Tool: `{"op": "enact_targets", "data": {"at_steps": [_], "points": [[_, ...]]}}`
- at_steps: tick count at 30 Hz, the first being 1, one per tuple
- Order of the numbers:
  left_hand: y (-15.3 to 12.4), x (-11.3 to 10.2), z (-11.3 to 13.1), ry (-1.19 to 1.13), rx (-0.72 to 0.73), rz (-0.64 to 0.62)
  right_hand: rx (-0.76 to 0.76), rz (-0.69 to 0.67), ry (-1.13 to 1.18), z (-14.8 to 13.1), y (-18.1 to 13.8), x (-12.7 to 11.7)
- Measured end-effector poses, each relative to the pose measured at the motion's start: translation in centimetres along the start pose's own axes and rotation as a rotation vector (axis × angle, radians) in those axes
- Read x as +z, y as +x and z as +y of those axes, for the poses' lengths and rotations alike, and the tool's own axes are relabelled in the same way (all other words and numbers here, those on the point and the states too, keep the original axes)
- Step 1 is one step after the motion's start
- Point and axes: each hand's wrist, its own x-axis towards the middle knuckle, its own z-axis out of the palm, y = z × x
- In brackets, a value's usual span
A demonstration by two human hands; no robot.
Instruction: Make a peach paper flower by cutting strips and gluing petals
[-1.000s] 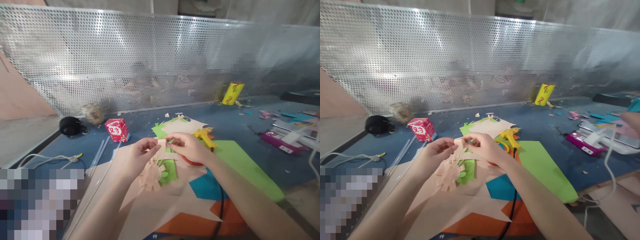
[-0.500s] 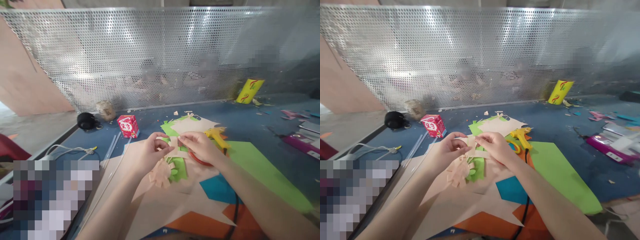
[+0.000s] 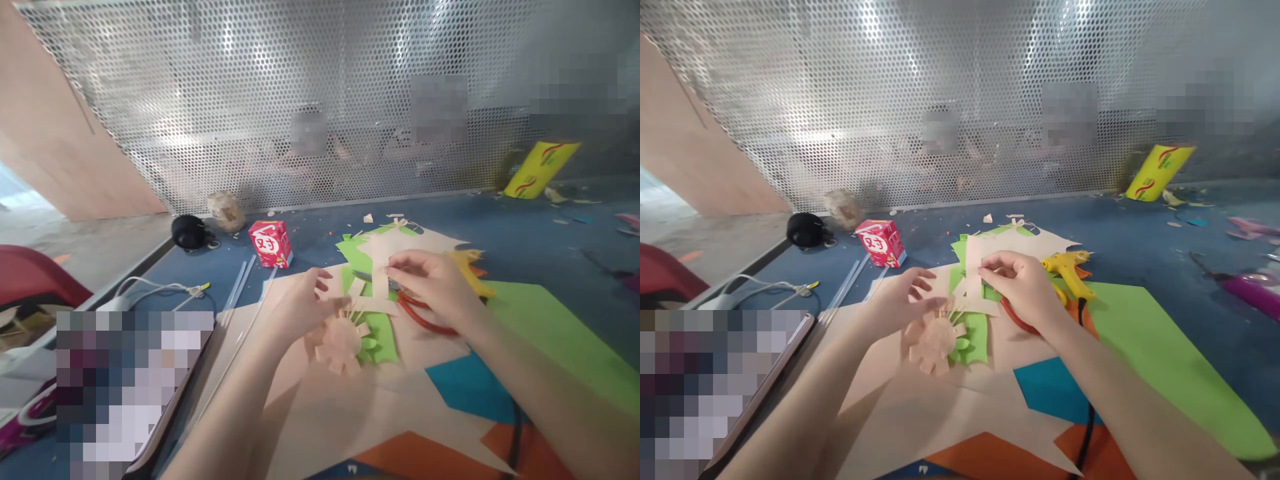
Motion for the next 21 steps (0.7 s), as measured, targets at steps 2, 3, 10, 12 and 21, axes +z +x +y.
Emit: {"op": "enact_targets", "data": {"at_steps": [2, 3, 10, 12, 21], "points": [[-0.2, -0.1, -0.2, 0.189, -0.018, -0.061, 0.026, -0.012, 0.003, -0.1, 0.0, 0.0], [-0.3, 0.0, -0.3, 0.268, -0.009, -0.093, 0.041, -0.016, 0.004, -0.1, 0.0, 0.1], [-0.4, 0.3, -0.7, 0.375, 0.002, -0.182, 0.089, 0.015, 0.064, -0.3, -0.2, 0.4], [-0.5, 0.2, -0.6, 0.348, 0.007, -0.208, 0.147, 0.008, 0.139, -0.2, -0.2, 0.5], [-0.8, -1.5, -0.3, 0.133, 0.048, -0.294, 0.210, -0.034, 0.428, -0.4, -0.4, 1.0]]}}
